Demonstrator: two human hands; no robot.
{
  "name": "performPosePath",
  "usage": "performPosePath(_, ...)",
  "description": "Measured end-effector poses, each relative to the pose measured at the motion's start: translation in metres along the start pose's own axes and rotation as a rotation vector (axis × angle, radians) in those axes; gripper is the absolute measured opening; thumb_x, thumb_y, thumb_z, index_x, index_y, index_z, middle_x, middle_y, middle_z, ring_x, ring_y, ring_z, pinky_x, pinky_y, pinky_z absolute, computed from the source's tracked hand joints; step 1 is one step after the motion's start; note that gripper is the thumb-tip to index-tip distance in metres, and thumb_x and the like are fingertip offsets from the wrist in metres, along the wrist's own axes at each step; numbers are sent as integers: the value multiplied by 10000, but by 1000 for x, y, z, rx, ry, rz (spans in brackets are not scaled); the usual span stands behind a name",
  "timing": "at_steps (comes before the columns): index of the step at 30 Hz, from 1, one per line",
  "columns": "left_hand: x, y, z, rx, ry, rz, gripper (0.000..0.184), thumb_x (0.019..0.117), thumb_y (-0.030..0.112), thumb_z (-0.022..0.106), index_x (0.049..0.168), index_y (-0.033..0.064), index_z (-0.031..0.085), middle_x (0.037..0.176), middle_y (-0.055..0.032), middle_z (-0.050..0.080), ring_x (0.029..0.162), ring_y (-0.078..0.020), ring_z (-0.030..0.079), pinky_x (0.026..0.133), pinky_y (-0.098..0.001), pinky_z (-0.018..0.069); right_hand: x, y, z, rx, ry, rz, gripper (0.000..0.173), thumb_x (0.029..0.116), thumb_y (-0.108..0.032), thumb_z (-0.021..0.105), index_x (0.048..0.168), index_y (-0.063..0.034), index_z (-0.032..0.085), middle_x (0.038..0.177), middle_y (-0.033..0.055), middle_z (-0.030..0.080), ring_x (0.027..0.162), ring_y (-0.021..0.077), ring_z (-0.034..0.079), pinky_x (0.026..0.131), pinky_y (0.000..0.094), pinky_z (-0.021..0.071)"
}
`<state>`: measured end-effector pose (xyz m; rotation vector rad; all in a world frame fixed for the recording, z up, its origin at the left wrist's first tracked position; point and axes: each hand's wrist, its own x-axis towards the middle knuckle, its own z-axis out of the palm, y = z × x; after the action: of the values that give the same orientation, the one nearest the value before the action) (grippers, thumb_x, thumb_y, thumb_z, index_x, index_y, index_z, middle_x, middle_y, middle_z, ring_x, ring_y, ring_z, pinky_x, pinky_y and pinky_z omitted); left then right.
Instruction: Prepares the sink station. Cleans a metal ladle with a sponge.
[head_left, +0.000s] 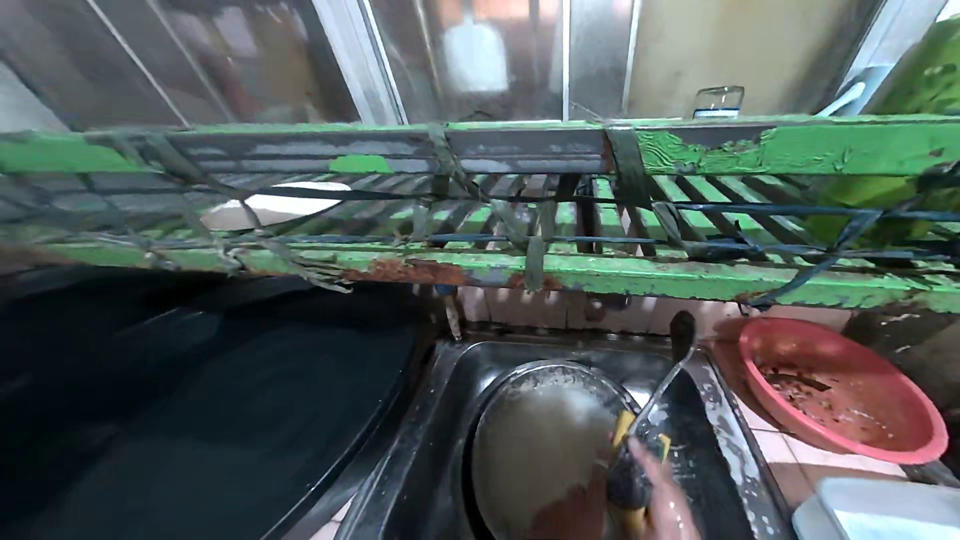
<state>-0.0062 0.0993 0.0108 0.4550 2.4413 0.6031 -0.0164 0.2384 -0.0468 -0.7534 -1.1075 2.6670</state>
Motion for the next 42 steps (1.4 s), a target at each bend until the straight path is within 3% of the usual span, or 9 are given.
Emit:
performPosePath(7, -29, -14, 8, 340, 97, 115, 583, 1041, 84, 492, 1603, 118, 339, 1243, -265, 639, 997, -465, 685, 799, -613, 570, 38, -53, -21, 291, 86, 16, 232, 1085, -243, 390, 1149, -56, 511, 850, 123, 650, 673, 227, 675, 597, 409, 612)
performPosePath(13, -27, 5, 0, 356, 149, 97, 583, 1044, 57, 458, 1610, 135, 339, 1295, -255, 618, 1018, -457, 684, 799, -593, 577, -22, -4, 2, 170, -7, 61, 244, 1063, -137, 431, 1261, -17, 507, 1007, 153, 698, 842, 231, 706, 721, 393, 604)
performPosePath(19, -45, -19, 16, 442, 253, 287, 551, 1038, 83, 502, 1578, 113, 397, 1173, -260, 664, 925, -451, 705, 733, -588, 588, -10, -63, -26, 424, -87, 30, 252, 1052, -223, 387, 1123, -47, 554, 921, 134, 690, 726, 246, 705, 658, 435, 627)
performPosePath(22, -40, -36, 26, 430, 367, 400, 458, 1078, 280, 493, 1524, 172, 505, 1085, -215, 699, 844, -400, 719, 690, -549, 596, -22, -62, -28, 471, -59, -46, 174, 1017, -162, 408, 1059, -54, 538, 834, 112, 666, 653, 219, 684, 608, 403, 622)
performPosePath(25, -28, -30, 16, 211, 239, 294, 537, 1076, 396, 486, 1565, 177, 446, 1280, -266, 622, 1033, -452, 675, 842, -622, 556, -35, -72, -18, 387, -94, -154, 144, 991, -59, 418, 1093, -48, 518, 847, 112, 672, 656, 214, 688, 609, 397, 625)
performPosePath(30, -19, 52, -7, -160, 247, 326, 783, 932, 15, 614, 1623, 53, 248, 1452, -265, 530, 1264, -412, 591, 1052, -564, 487, -69, -98, 14, 50, -103, -402, 569, 841, 80, 576, 1369, 0, 379, 982, 172, 686, 716, 225, 716, 630, 365, 632)
performPosePath(34, -13, 89, -11, -507, 389, 372, 751, 926, -98, 574, 1592, -57, 230, 1514, -300, 460, 1398, -376, 490, 1188, -479, 373, -94, -102, 15, -356, -110, -564, 814, 771, 49, 742, 1486, 56, 352, 1289, 187, 594, 1085, 157, 648, 911, 332, 575)
performPosePath(38, 10, 58, -5, -871, 599, 398, 363, 1003, 48, 512, 1343, -70, 565, 1166, -164, 662, 1008, -182, 635, 909, -359, 533, -83, -111, -20, -379, -137, -578, 748, 817, 39, 736, 1473, 66, 377, 1252, 196, 622, 1027, 178, 683, 884, 355, 600)
performPosePath(42, 6, 73, -1, -1299, 538, 533, 265, 1007, 36, 420, 1228, -12, 558, 707, 44, 566, 533, -31, 500, 525, -197, 465, -82, -94, -39, -460, -26, -453, 610, 890, -118, 757, 1413, 40, 485, 1199, 205, 672, 1050, 243, 692, 930, 434, 582)
